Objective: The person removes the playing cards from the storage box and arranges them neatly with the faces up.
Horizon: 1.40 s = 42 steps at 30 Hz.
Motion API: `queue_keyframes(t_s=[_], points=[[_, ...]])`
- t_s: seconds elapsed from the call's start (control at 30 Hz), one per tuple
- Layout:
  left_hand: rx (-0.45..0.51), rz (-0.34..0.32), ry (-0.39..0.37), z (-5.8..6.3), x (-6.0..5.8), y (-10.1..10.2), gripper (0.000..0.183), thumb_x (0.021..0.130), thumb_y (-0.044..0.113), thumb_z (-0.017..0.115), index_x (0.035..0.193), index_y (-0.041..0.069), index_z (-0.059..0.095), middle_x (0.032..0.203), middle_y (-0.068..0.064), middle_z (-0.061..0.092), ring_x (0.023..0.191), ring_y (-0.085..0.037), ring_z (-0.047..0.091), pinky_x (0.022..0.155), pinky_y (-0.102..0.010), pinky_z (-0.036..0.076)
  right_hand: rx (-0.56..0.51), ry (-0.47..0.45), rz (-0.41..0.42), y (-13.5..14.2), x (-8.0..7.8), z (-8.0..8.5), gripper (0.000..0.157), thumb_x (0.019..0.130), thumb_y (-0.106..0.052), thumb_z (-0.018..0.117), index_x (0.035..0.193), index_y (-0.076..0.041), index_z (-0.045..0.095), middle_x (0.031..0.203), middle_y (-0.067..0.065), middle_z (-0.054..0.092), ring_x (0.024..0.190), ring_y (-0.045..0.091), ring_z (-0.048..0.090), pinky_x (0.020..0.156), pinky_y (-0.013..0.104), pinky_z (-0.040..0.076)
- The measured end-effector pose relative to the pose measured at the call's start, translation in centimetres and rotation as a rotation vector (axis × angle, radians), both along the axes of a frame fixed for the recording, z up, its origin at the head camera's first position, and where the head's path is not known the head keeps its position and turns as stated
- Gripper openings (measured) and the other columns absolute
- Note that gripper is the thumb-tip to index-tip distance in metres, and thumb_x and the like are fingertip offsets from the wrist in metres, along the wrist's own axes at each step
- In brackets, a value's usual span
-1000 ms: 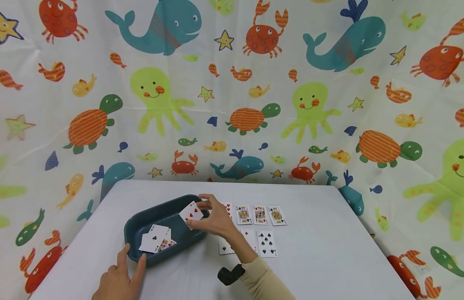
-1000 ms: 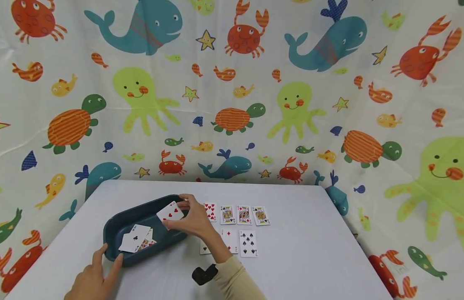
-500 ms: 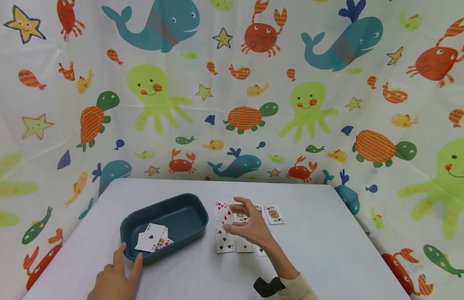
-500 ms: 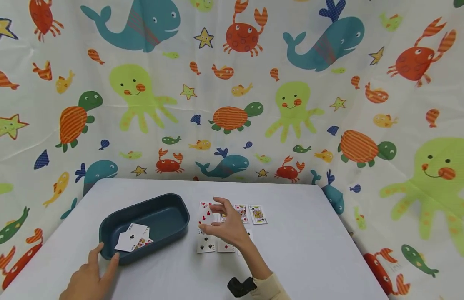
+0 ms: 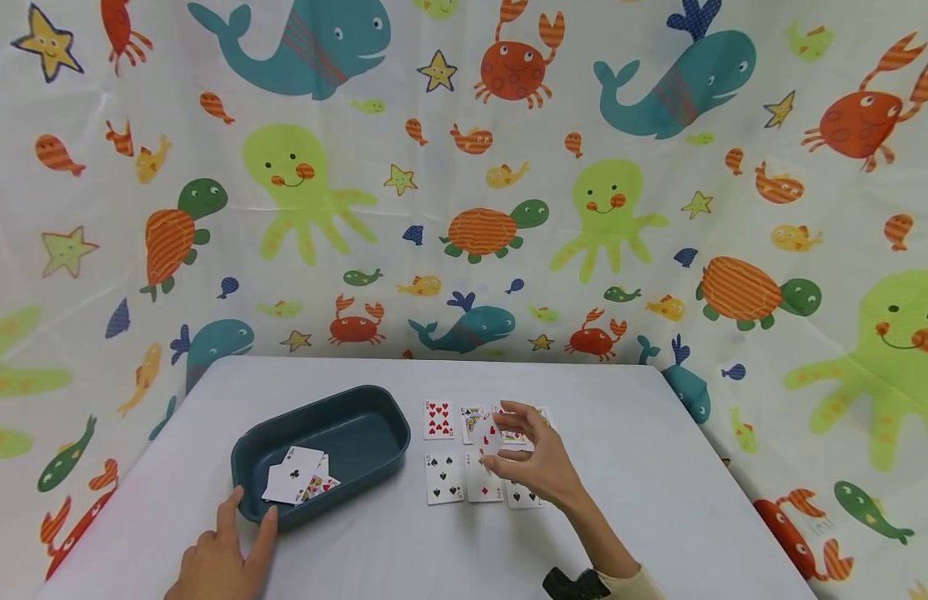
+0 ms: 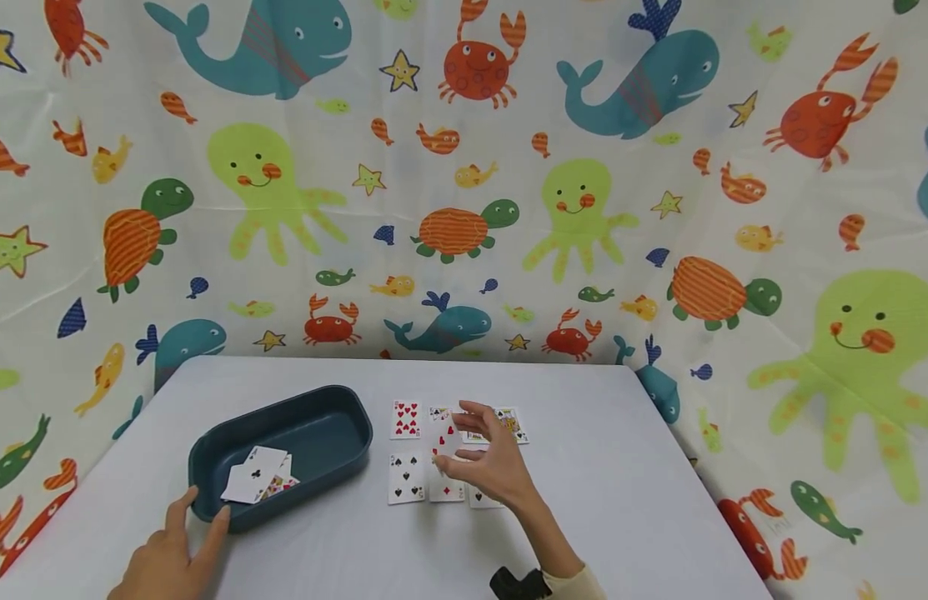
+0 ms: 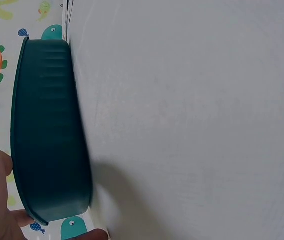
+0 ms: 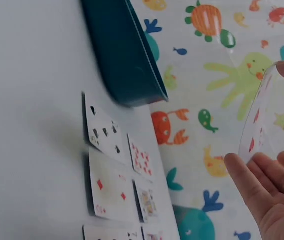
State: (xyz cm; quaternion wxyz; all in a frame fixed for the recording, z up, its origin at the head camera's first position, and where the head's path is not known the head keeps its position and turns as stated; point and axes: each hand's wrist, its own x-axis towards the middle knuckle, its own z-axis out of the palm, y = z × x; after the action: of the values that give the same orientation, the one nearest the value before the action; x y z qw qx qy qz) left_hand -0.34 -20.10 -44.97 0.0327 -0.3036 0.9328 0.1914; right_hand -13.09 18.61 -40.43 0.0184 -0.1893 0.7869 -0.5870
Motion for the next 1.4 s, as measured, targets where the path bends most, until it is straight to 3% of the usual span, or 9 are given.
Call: queue_keyframes(t_s=[0.3, 0.47, 0.67, 1.07, 1.4], points=[[0.018, 0.003, 0.01, -0.4, -0.1, -0.2, 0.091, 0.096, 0.075, 0.041, 0.148, 0.002, 0.029, 0.092, -0.031, 0.057, 0.088, -0.046, 0.057, 0.075, -0.067, 0.053, 0.019, 0.028, 0.003, 2.2, 0.5, -0.3, 0.067, 0.082, -0.02, 0.087, 0.14, -0.008, 0.056, 0.137, 0.012, 0.061, 0.129, 0.037, 0.057, 0.088, 0.032, 0.058], [0.029, -0.003, 0.019, -0.4, 0.0, -0.2, 0.089, 0.097, 0.074, 0.04, 0.148, 0.003, 0.029, 0.092, -0.031, 0.057, 0.09, -0.048, 0.057, 0.074, -0.067, 0.051, 0.038, 0.022, -0.016, 3.6, 0.8, -0.7, 0.063, 0.082, -0.019, 0.086, 0.137, -0.009, 0.058, 0.136, 0.013, 0.061, 0.128, 0.039, 0.057, 0.087, 0.033, 0.059], [0.038, 0.004, -0.015, -0.3, 0.0, -0.1, 0.092, 0.096, 0.077, 0.037, 0.15, 0.004, 0.026, 0.095, -0.032, 0.055, 0.092, -0.048, 0.055, 0.077, -0.067, 0.051, 0.035, 0.036, -0.026, 5.2, 1.1, -0.9, 0.061, 0.083, -0.016, 0.085, 0.137, -0.007, 0.058, 0.137, 0.015, 0.06, 0.128, 0.041, 0.056, 0.086, 0.034, 0.059], [0.018, -0.003, -0.019, -0.6, 0.3, 0.0, 0.087, 0.098, 0.071, 0.044, 0.15, 0.003, 0.025, 0.094, -0.032, 0.054, 0.088, -0.045, 0.054, 0.075, -0.065, 0.053, 0.054, 0.037, -0.054, 7.7, 1.5, -1.6, 0.06, 0.082, -0.014, 0.086, 0.134, -0.005, 0.059, 0.136, 0.016, 0.061, 0.128, 0.042, 0.057, 0.085, 0.034, 0.06], [0.039, -0.004, -0.023, -0.6, 0.5, 0.1, 0.087, 0.099, 0.071, 0.04, 0.151, 0.004, 0.023, 0.101, -0.035, 0.054, 0.094, -0.047, 0.053, 0.08, -0.068, 0.051, 0.209, 0.048, -0.041, 10.4, 0.6, -2.4, 0.064, 0.079, -0.021, 0.089, 0.135, -0.009, 0.059, 0.134, 0.014, 0.063, 0.124, 0.038, 0.059, 0.083, 0.035, 0.06]])
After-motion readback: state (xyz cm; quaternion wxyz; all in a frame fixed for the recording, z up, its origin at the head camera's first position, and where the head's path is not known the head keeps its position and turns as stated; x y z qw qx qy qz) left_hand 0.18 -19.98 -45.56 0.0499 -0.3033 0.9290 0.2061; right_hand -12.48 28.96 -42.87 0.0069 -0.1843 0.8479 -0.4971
